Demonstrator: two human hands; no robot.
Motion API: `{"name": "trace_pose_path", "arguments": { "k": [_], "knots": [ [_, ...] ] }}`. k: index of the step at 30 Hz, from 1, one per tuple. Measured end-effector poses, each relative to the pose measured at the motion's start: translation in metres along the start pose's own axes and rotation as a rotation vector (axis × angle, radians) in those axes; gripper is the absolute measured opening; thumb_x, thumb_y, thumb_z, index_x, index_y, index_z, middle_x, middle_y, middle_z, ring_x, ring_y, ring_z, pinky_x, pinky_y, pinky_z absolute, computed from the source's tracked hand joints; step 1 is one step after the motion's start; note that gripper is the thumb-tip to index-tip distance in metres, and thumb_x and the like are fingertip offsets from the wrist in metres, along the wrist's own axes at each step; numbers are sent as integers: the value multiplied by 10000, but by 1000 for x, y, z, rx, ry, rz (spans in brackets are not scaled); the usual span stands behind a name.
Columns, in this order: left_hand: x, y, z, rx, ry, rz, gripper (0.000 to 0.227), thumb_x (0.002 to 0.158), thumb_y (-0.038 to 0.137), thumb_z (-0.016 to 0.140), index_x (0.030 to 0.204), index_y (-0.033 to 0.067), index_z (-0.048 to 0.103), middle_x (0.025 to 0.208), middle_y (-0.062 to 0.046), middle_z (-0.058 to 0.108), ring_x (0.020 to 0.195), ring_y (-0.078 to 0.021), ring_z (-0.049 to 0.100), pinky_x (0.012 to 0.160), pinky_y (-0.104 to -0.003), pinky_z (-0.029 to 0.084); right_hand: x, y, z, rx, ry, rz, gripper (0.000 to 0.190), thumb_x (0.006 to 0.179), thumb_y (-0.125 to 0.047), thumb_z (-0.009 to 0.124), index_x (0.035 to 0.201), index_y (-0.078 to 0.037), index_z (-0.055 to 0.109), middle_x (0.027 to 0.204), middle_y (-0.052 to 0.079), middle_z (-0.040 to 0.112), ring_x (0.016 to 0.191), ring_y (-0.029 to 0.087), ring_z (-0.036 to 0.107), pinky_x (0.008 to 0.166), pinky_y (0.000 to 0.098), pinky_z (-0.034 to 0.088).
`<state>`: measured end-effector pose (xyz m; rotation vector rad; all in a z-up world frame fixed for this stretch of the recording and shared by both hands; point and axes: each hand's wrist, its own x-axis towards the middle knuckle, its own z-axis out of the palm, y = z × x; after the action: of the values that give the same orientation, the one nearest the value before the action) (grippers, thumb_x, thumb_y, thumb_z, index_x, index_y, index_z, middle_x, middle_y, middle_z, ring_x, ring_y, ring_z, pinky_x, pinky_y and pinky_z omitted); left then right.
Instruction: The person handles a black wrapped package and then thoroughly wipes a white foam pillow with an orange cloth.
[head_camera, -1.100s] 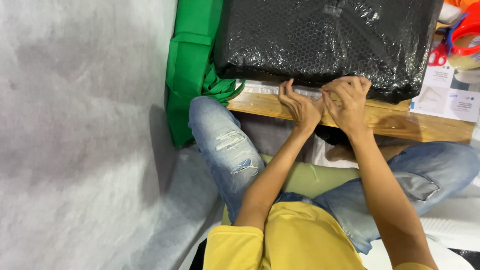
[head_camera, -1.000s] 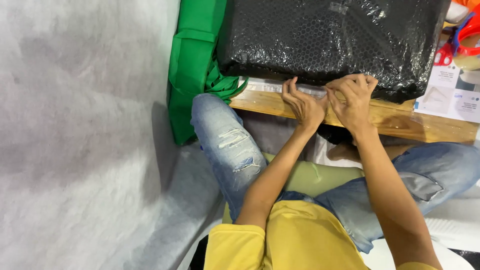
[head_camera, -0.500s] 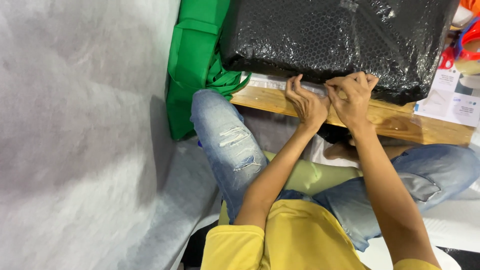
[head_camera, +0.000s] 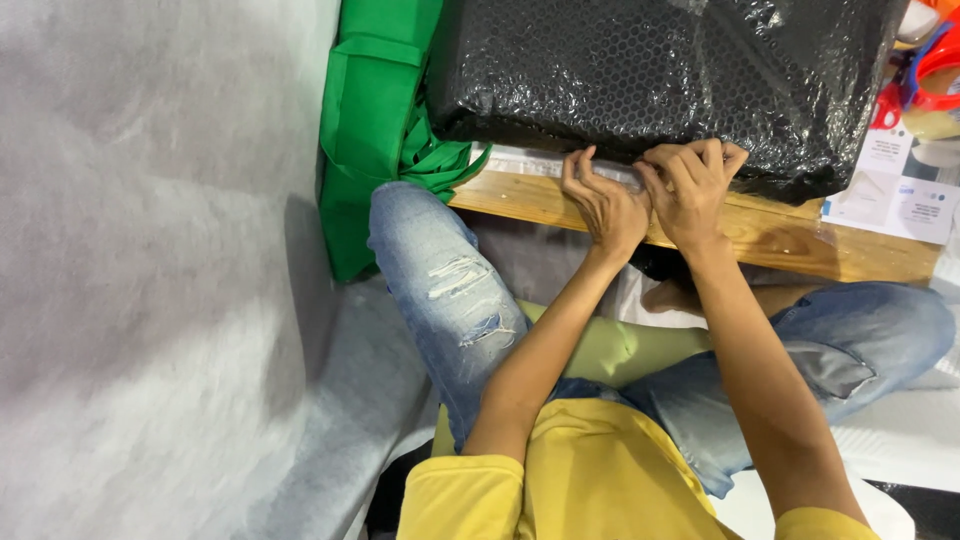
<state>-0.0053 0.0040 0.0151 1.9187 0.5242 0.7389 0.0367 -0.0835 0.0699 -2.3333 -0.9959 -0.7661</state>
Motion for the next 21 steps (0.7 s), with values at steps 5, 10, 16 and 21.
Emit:
{"name": "trace_pose_path", "arguments": {
  "k": [5,10,16,21],
  "knots": [
    [0,-6,3,5,21,27,991,624,-87,813,1435,62,263,1371,-177,228,1192,-425,364,1044,-591,378,-1,-6,4,-80,24,-13,159,960,-114,890,1003,-123,737,1015,34,738,856,267,568,883,422,342],
    [3,5,-4,7,20,13,993,617,-89,812,1430,70,264,1361,-173,238,1186,-427,375,1033,-590,392,6,-6,-2,-110,66,17,207,942,-132,917,1004,-96,723,1072,83,636,863,279,519,846,411,341],
    [2,-3,5,15,85,51,831,744,122,804,1396,65,291,1349,-139,248,1179,-365,361,1035,-570,372,17,-3,-13,-32,-66,46,198,943,-148,904,1029,-109,730,1094,92,570,909,282,510,862,416,310],
    [4,3,3,49,103,50,1027,570,220,902,1383,48,298,1335,-164,268,1207,-411,377,1072,-568,369,35,2,-24,-16,-148,33,177,978,-108,916,926,-88,747,1094,88,577,952,283,490,897,413,300]
  ]
}}
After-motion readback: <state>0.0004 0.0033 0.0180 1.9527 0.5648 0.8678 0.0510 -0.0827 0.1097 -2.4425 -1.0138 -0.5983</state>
